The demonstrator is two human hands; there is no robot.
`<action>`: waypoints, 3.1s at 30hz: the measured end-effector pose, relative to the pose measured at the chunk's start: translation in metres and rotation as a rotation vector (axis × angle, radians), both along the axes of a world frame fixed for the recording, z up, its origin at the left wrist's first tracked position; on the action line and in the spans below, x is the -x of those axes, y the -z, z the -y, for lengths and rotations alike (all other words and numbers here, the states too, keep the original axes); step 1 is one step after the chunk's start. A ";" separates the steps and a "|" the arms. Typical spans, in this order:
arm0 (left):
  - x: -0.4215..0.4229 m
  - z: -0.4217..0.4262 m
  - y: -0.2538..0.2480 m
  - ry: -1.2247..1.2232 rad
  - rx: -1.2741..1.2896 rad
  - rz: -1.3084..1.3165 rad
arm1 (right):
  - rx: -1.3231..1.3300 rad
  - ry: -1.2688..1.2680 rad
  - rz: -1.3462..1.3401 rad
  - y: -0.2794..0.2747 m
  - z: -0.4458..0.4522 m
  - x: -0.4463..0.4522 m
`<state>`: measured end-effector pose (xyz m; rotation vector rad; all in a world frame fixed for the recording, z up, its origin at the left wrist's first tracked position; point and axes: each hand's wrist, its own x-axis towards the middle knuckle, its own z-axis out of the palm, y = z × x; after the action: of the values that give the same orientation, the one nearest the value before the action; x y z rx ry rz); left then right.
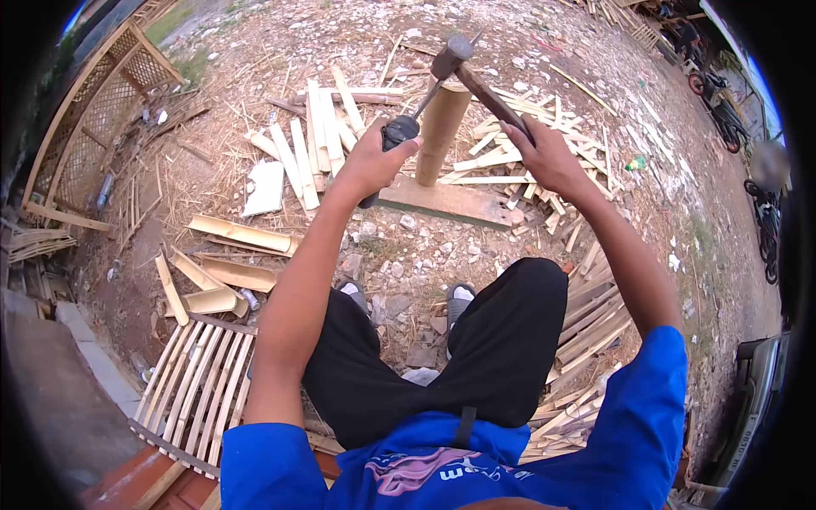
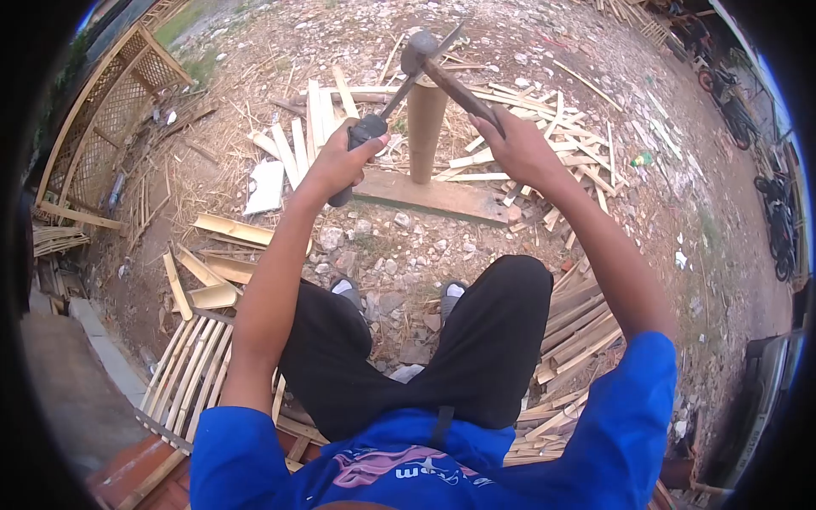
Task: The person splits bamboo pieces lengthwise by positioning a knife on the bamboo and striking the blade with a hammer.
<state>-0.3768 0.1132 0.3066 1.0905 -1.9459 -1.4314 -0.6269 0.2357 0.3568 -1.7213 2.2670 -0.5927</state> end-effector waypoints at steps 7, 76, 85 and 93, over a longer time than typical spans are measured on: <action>-0.001 0.005 0.008 0.007 0.028 0.004 | 0.064 -0.004 0.009 -0.024 -0.007 -0.002; 0.013 0.011 0.042 -0.034 -0.006 0.140 | 0.518 0.079 0.454 0.011 -0.017 -0.026; 0.009 0.019 0.058 -0.083 -0.020 0.152 | 0.076 0.122 0.177 0.043 -0.021 -0.026; 0.016 0.018 0.057 -0.050 -0.005 0.133 | 0.501 0.057 0.322 0.015 -0.006 -0.037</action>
<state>-0.3932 0.0955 0.2501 1.2572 -1.9916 -1.3694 -0.5903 0.2412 0.3419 -1.6029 2.0532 -1.4356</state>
